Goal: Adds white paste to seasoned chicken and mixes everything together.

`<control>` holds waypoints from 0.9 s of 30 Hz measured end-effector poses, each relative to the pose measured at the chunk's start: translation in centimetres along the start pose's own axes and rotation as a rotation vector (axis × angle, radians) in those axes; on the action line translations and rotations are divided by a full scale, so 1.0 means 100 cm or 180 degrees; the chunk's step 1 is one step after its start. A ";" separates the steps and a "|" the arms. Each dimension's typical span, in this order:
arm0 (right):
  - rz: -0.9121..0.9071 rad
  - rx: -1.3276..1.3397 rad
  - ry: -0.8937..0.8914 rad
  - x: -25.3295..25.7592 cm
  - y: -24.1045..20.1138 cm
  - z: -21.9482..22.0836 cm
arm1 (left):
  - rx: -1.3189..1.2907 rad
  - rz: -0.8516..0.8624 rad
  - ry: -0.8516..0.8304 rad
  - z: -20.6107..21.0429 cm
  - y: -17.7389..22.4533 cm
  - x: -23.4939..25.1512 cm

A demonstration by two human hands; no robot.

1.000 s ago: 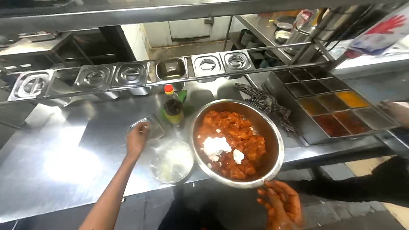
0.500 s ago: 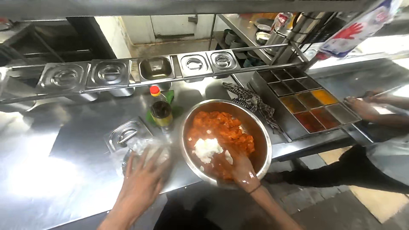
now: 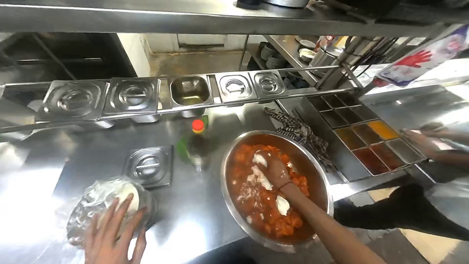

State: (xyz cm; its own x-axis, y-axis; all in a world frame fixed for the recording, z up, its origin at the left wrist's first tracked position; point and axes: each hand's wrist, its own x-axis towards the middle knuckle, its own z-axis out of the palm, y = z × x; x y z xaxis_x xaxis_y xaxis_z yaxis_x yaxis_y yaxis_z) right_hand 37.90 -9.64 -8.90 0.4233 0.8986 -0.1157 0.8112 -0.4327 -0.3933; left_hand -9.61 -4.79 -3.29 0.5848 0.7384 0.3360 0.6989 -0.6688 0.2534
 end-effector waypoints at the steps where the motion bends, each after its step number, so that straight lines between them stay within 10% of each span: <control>1: 0.0299 -0.0015 0.0021 0.013 -0.005 0.001 | -0.0346 0.0001 0.0337 0.010 0.013 0.003; 4: 0.0782 -0.0138 -0.0260 0.026 -0.038 0.011 | -0.2044 -0.0645 0.0404 0.066 0.080 0.032; 8: -0.0026 -0.0405 -0.0962 -0.027 -0.063 0.027 | -0.3555 -0.2072 -0.0945 0.159 0.129 0.097; 15: -0.1182 -0.1352 -0.1036 -0.036 0.085 -0.042 | -0.3069 -0.2211 -0.1041 0.179 0.141 0.142; 20: 0.0414 -0.0454 -0.0743 0.044 0.044 -0.015 | -0.3098 -0.2442 -0.0872 0.186 0.144 0.145; 24: -0.0318 -0.0520 -0.1288 0.013 -0.014 0.010 | -0.3175 -0.2720 -0.0648 0.189 0.148 0.157; 27: -0.1352 -0.0652 -0.1682 -0.038 0.028 -0.011 | -0.3426 -0.2700 -0.0436 0.188 0.147 0.157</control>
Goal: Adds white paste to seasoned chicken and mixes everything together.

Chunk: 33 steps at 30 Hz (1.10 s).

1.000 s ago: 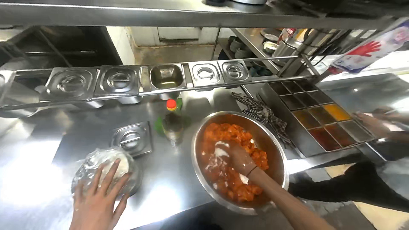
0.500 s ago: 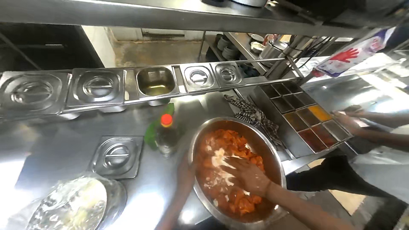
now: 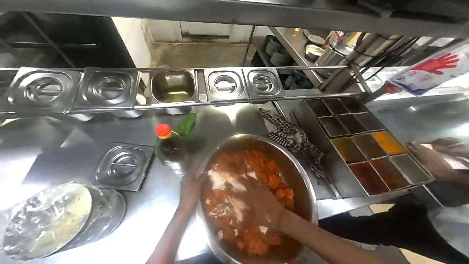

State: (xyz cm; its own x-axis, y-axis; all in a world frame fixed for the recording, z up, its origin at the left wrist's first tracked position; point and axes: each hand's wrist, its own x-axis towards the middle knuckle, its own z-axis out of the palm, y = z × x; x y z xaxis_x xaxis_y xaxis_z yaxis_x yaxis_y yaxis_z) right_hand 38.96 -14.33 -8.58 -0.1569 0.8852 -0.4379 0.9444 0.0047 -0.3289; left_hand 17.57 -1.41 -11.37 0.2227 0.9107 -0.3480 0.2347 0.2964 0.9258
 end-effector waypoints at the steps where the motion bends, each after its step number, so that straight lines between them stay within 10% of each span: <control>1: -0.0231 -0.0116 -0.0025 -0.021 0.016 0.002 | -0.0062 0.0015 -0.0001 0.000 0.000 0.000; 7: 0.0898 0.0321 0.0035 -0.025 0.075 -0.061 | -0.0184 0.0030 -0.0049 0.001 0.005 -0.003; 14: 0.0788 0.0677 0.0422 0.073 -0.029 -0.032 | -0.0279 -0.0054 -0.0135 0.005 0.015 0.015; 20: -0.0217 -0.0211 -0.0137 -0.024 0.029 -0.017 | -0.0530 0.0022 -0.0185 0.006 0.010 0.021; 25: 0.0955 0.0154 0.0319 -0.030 0.071 -0.079 | -0.0399 0.0032 -0.0203 0.008 0.009 0.025; 29: 0.0848 0.0766 0.0428 0.037 0.017 -0.097 | -0.0080 0.0028 -0.0497 0.009 0.015 0.041; 33: 0.0303 0.0485 0.0044 0.065 -0.058 -0.025 | 0.0236 0.0178 -0.0642 0.009 0.018 0.049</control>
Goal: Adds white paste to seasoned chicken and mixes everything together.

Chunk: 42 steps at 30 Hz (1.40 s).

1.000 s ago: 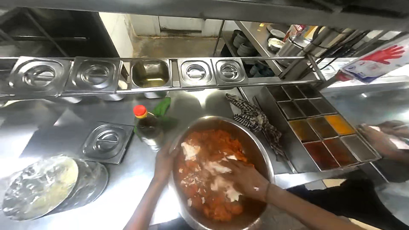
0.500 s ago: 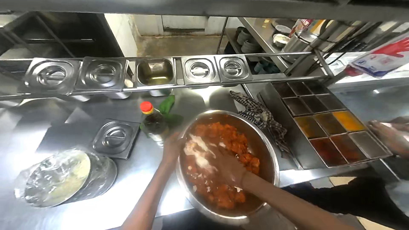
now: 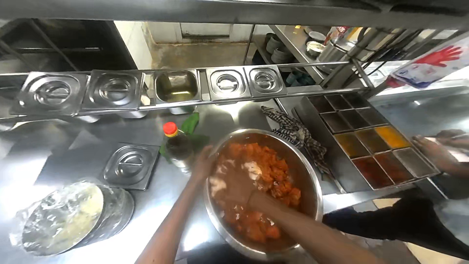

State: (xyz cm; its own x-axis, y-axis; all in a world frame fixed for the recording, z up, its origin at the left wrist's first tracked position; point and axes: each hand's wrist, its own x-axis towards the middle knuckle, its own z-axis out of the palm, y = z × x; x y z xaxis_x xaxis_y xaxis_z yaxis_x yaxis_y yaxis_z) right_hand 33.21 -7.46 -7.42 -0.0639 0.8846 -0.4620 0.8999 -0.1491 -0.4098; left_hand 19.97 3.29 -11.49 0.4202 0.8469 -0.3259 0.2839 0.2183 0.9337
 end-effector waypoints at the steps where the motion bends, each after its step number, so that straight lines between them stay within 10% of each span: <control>1: -0.0200 -0.0132 0.0065 -0.015 0.003 0.011 | 0.0084 0.0032 -0.0010 -0.001 -0.001 0.003; 5: -0.0452 -0.0756 0.0175 -0.079 0.086 -0.003 | 0.0304 0.0127 -0.0004 -0.001 -0.004 0.009; 8: 0.0418 -0.0876 0.0300 -0.070 0.134 -0.035 | 0.0372 0.0137 0.0013 0.001 0.000 0.009; 13: 0.1010 -0.0383 0.0550 0.013 0.066 -0.016 | 0.0631 0.0185 0.0082 0.004 0.010 0.007; 20: -0.0175 -0.0613 -0.0796 -0.093 0.049 -0.011 | 0.0394 0.0189 0.0093 0.002 0.005 0.006; 25: -0.1692 -0.1165 -0.0436 -0.064 0.055 -0.051 | 0.0434 0.0091 -0.0037 0.002 0.005 0.011; 30: -0.0714 -0.1267 -0.0063 0.041 0.086 -0.053 | 0.0659 0.0091 0.0147 -0.001 0.003 0.002; 35: 0.1269 -0.0615 0.0167 -0.038 0.149 -0.049 | 0.0567 -0.0090 0.0842 0.009 -0.001 -0.032; 42: 0.1429 0.0191 -0.0208 -0.098 0.042 0.018 | -0.0015 -0.0141 0.1586 0.038 -0.019 -0.086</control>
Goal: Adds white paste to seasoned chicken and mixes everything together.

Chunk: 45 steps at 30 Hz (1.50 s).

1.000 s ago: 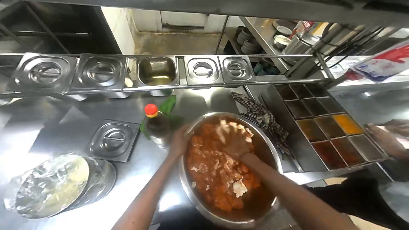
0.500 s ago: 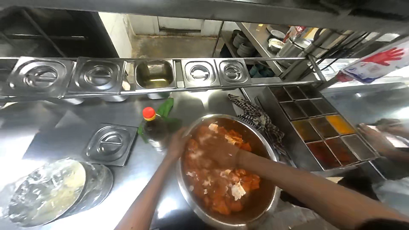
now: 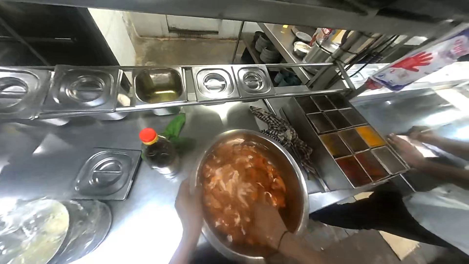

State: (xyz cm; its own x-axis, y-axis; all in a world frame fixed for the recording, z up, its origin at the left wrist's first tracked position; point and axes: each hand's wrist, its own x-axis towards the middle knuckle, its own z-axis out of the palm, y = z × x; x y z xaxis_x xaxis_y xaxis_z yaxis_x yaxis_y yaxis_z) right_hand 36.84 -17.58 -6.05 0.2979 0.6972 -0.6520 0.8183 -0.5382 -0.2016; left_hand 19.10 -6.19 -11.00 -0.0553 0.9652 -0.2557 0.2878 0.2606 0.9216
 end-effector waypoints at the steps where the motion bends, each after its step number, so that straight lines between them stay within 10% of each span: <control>1: -0.0142 0.0062 0.0057 0.003 -0.007 -0.006 | -0.0111 -0.0034 0.0126 0.002 -0.002 -0.010; 12: -0.1037 -0.0124 0.1068 0.016 0.018 -0.106 | 0.0296 0.0065 -0.0939 -0.004 0.008 0.044; 15: -0.0828 0.0017 0.0554 0.045 0.004 -0.124 | 0.0371 0.0030 -0.0983 0.000 0.014 0.051; 22: -0.1079 -0.0914 -0.0322 0.066 -0.050 -0.036 | 0.0609 0.0054 -0.0958 -0.001 0.021 0.065; 27: -0.0468 -0.1324 -0.0319 0.038 0.038 -0.068 | 0.0529 0.0175 -0.1043 -0.003 0.018 0.071; 32: -0.0177 -0.0549 -0.0165 0.123 0.003 -0.068 | 0.0619 0.0222 -0.1027 0.003 0.026 0.072; 38: -0.1292 -0.0739 -0.0574 0.075 -0.014 -0.051 | 0.0387 0.0283 -0.1006 0.006 0.022 0.082; 45: -0.1363 -0.0790 -0.0100 -0.001 0.002 -0.137 | 0.0364 0.0268 -0.1202 0.008 0.020 0.088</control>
State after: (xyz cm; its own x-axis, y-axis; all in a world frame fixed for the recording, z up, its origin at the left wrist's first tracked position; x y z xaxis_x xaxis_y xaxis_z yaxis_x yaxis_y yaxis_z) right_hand 43.68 -11.31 3.98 -0.1024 0.8143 -0.5713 0.9575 -0.0750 -0.2786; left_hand 19.92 2.81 -11.60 0.3220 0.9013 -0.2898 0.3821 0.1563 0.9108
